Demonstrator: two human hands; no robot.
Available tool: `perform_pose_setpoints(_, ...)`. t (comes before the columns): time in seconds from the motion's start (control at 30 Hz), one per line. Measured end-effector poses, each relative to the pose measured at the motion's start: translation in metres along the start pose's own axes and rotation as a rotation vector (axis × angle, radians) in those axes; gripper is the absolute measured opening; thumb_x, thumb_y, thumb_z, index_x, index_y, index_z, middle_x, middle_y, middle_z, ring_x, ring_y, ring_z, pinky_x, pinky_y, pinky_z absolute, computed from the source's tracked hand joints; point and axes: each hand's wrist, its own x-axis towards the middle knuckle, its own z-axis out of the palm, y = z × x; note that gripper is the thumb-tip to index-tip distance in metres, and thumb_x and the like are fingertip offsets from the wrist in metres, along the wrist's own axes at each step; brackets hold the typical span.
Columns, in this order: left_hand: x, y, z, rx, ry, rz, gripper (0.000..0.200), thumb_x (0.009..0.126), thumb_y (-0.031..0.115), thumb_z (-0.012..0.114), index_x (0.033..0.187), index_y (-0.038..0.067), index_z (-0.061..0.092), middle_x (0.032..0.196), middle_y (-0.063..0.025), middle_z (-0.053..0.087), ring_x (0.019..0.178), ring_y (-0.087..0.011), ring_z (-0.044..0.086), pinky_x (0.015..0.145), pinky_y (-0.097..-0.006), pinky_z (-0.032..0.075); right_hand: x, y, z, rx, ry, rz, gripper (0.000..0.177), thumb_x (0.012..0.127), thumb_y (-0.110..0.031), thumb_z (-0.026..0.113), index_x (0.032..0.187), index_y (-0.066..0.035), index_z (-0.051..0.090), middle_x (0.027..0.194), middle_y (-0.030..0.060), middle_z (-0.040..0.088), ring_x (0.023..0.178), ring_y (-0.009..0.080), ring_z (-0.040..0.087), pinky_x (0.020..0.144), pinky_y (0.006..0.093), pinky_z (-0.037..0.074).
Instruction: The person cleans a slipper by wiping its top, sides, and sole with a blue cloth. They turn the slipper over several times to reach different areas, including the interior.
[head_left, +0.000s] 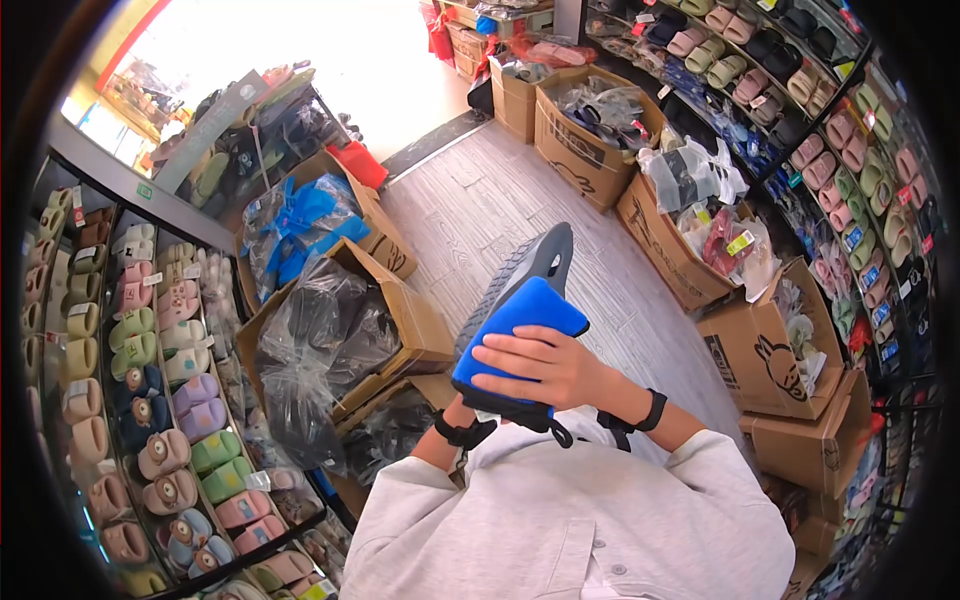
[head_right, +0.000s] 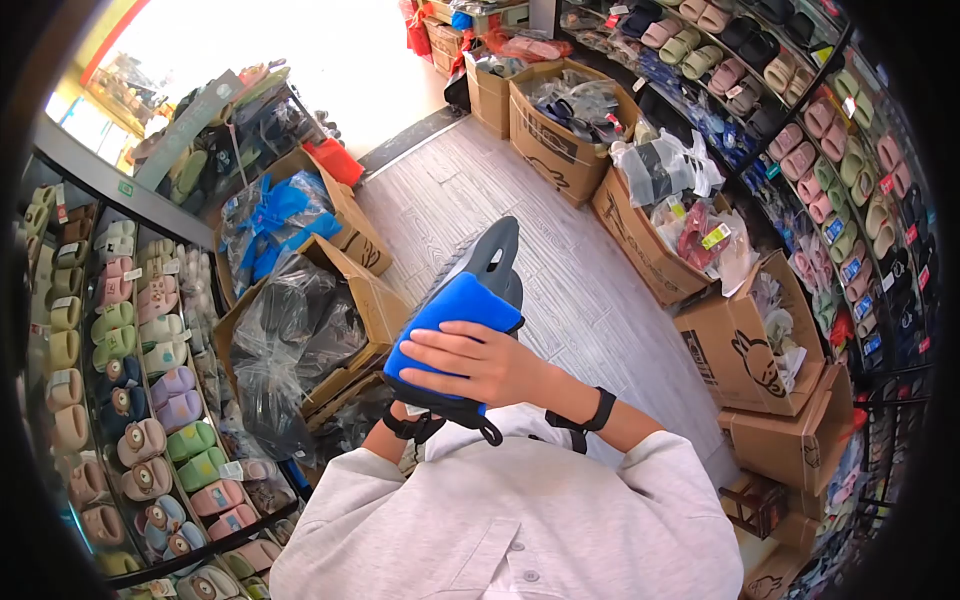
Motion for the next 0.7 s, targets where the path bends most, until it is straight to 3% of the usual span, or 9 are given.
perform_pose_setpoints(0.03,0.003,0.002,-0.004,0.001,0.004,0.000,0.016,0.113,0.024,0.060,0.116,0.008,0.060,0.099,0.0002,0.055,0.089,-0.0128,0.049,0.079,-0.0324,0.042,-0.001,0.011,0.003,-0.069,-0.036,-0.081,0.050,0.098,-0.031,0.070,0.147,-0.016,0.068,0.155,0.0081,0.064,0.145,0.0263,0.059,0.120,0.0433,0.044)
perform_pose_setpoints(0.1,0.010,0.003,-0.013,-0.018,0.001,0.004,0.016,0.113,0.025,0.060,0.113,0.009,0.059,0.095,0.0012,0.052,0.085,-0.0118,0.047,0.076,-0.0316,0.040,-0.002,0.036,0.002,-0.035,-0.031,-0.044,0.047,0.101,-0.029,0.068,0.147,-0.018,0.068,0.154,0.0075,0.065,0.143,0.0262,0.061,0.119,0.0433,0.045)
perform_pose_setpoints(0.17,0.024,0.003,-0.023,-0.053,-0.001,0.024,0.016,0.113,0.025,0.060,0.110,0.010,0.058,0.091,0.0022,0.050,0.082,-0.0107,0.044,0.072,-0.0307,0.038,0.007,0.053,-0.002,0.039,0.079,0.107,0.053,0.096,-0.043,0.075,0.140,-0.013,0.073,0.148,0.0134,0.068,0.139,0.0309,0.064,0.113,0.0474,0.049)
perform_pose_setpoints(0.23,0.038,0.009,-0.035,-0.089,0.012,0.063,0.016,0.113,0.026,0.059,0.107,0.011,0.057,0.087,0.0033,0.047,0.078,-0.0097,0.042,0.069,-0.0299,0.036,0.000,0.085,0.005,0.069,0.120,0.216,0.057,0.094,-0.044,0.078,0.138,-0.008,0.073,0.144,0.0172,0.069,0.135,0.0357,0.065,0.112,0.0501,0.049)
perform_pose_setpoints(0.37,0.049,0.024,-0.047,-0.123,0.138,0.073,0.022,0.113,0.029,0.059,0.099,0.013,0.053,0.078,0.0066,0.039,0.068,-0.0073,0.033,0.061,-0.0286,0.029,0.003,0.120,0.030,-0.006,0.166,0.568,0.056,0.092,-0.027,0.082,0.139,-0.001,0.070,0.145,0.0202,0.067,0.135,0.0412,0.063,0.115,0.0520,0.046)
perform_pose_setpoints(0.43,0.050,0.025,-0.052,-0.102,0.243,0.019,0.025,0.113,0.030,0.059,0.095,0.014,0.052,0.074,0.0083,0.037,0.065,-0.0065,0.030,0.058,-0.0285,0.026,0.014,0.131,0.049,0.057,0.184,0.638,0.057,0.090,-0.025,0.083,0.140,-0.002,0.070,0.145,0.0194,0.067,0.134,0.0410,0.063,0.116,0.0519,0.046)
perform_pose_setpoints(0.53,0.045,0.010,-0.070,0.148,0.391,0.059,0.019,0.112,0.027,0.061,0.100,0.013,0.057,0.078,0.0069,0.048,0.067,-0.0065,0.042,0.060,-0.0276,0.035,0.053,0.129,0.064,0.044,0.084,0.442,0.058,0.091,-0.029,0.083,0.141,-0.003,0.071,0.145,0.0190,0.067,0.134,0.0412,0.063,0.116,0.0521,0.046)
perform_pose_setpoints(0.63,0.027,0.000,-0.086,0.342,0.465,0.116,0.016,0.111,0.027,0.063,0.105,0.012,0.059,0.084,0.0044,0.051,0.074,-0.0087,0.045,0.065,-0.0287,0.037,0.088,0.106,0.082,0.108,-0.017,0.281,0.060,0.093,-0.040,0.079,0.142,-0.005,0.071,0.146,0.0189,0.067,0.136,0.0403,0.063,0.117,0.0527,0.047)
perform_pose_setpoints(0.7,0.009,0.005,-0.095,0.409,0.483,0.136,0.016,0.110,0.026,0.064,0.108,0.011,0.060,0.088,0.0027,0.053,0.078,-0.0101,0.048,0.069,-0.0294,0.039,0.106,0.092,0.090,0.188,-0.067,0.143,0.060,0.092,-0.038,0.079,0.142,-0.006,0.071,0.147,0.0189,0.066,0.136,0.0382,0.064,0.117,0.0524,0.047)
